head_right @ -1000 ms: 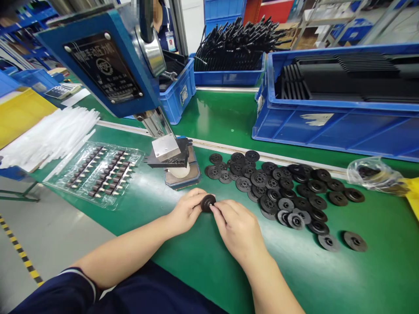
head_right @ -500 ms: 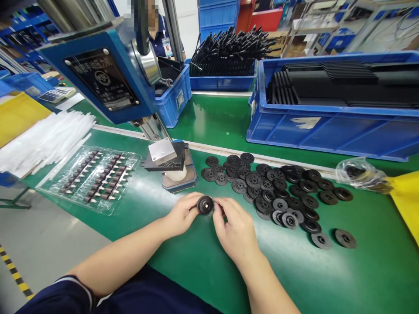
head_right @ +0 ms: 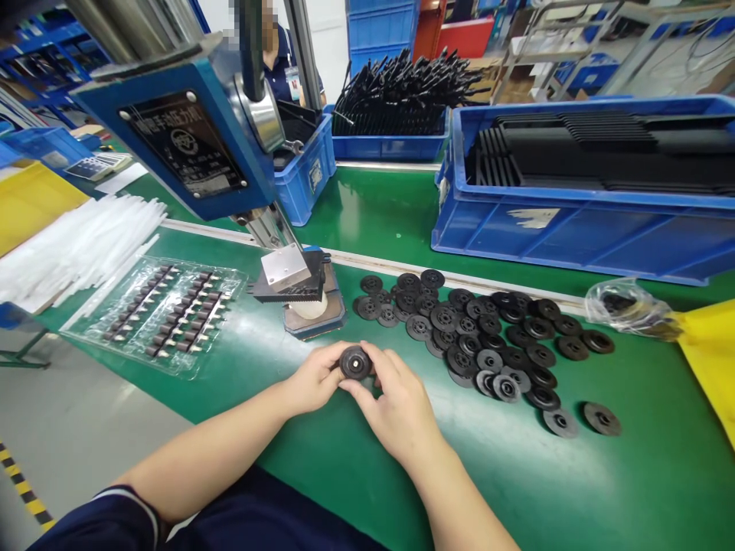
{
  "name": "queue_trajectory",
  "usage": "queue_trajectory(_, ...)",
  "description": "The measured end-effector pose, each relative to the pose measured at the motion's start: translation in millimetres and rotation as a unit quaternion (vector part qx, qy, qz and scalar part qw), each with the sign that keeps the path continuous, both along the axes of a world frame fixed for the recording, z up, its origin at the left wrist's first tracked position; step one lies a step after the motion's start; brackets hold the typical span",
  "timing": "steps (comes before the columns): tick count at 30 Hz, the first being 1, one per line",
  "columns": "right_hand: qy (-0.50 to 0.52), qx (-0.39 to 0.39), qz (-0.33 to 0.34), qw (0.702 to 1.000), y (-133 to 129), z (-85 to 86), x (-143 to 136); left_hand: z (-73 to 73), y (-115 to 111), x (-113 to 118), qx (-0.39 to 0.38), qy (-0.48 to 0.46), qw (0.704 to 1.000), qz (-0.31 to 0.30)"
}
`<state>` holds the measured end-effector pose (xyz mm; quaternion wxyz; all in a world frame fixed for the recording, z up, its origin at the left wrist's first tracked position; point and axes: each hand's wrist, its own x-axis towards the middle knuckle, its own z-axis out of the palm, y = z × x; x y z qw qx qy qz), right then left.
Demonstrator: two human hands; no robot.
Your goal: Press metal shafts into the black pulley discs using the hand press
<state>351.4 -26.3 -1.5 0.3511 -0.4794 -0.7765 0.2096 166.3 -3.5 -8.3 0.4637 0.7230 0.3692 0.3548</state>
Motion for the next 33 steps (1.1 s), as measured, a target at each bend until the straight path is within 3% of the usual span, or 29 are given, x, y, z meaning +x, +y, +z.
queue_trajectory(8, 0.024, -0.028, -0.013, 0.999, 3.4, -3.6, -4.0, -3.1, -0.2, 4.2, 0.024, -0.003, 1.0, 0.01)
queue_trajectory(12, 0.111, -0.079, -0.073, 0.988, 10.8, 2.6, 5.1, -12.2, -3.2, 5.1, -0.017, -0.004, 0.998, 0.057)
queue_trajectory(14, 0.231, -0.136, -0.107, 0.958, 14.9, 10.3, 17.2, -16.2, -4.7, 4.3, -0.049, -0.01, 0.997, 0.065)
queue_trajectory(17, 0.417, -0.188, -0.112, 0.882, 16.2, 27.1, 42.2, -18.7, -6.4, 2.7, -0.069, -0.033, 0.996, 0.054)
queue_trajectory(21, 0.527, -0.207, -0.089, 0.819, 3.7, 50.6, 79.2, -16.8, -9.0, 1.3, -0.077, -0.044, 0.995, 0.035)
queue_trajectory(23, 0.518, -0.212, -0.109, 0.821, -6.6, 60.9, 99.5, -15.9, -10.2, 0.8, -0.074, -0.03, 0.996, 0.033)
queue_trajectory(27, 0.411, -0.196, -0.202, 0.867, -28.5, 84.8, 150.1, -15.0, -11.3, -0.1, -0.046, 0.005, 0.998, 0.039)
queue_trajectory(29, 0.377, -0.165, -0.261, 0.873, -39.7, 100.7, 180.4, -14.1, -11.5, -0.2, -0.027, 0.022, 0.999, 0.04)
queue_trajectory(31, 0.312, -0.078, -0.378, 0.868, -51.1, 119.0, 212.9, -13.1, -11.7, 0.0, -0.013, 0.04, 0.998, 0.04)
queue_trajectory(33, 0.202, 0.06, -0.506, 0.837, -62.4, 137.4, 247.4, -12.4, -12.0, 0.7, -0.004, 0.053, 0.998, 0.04)
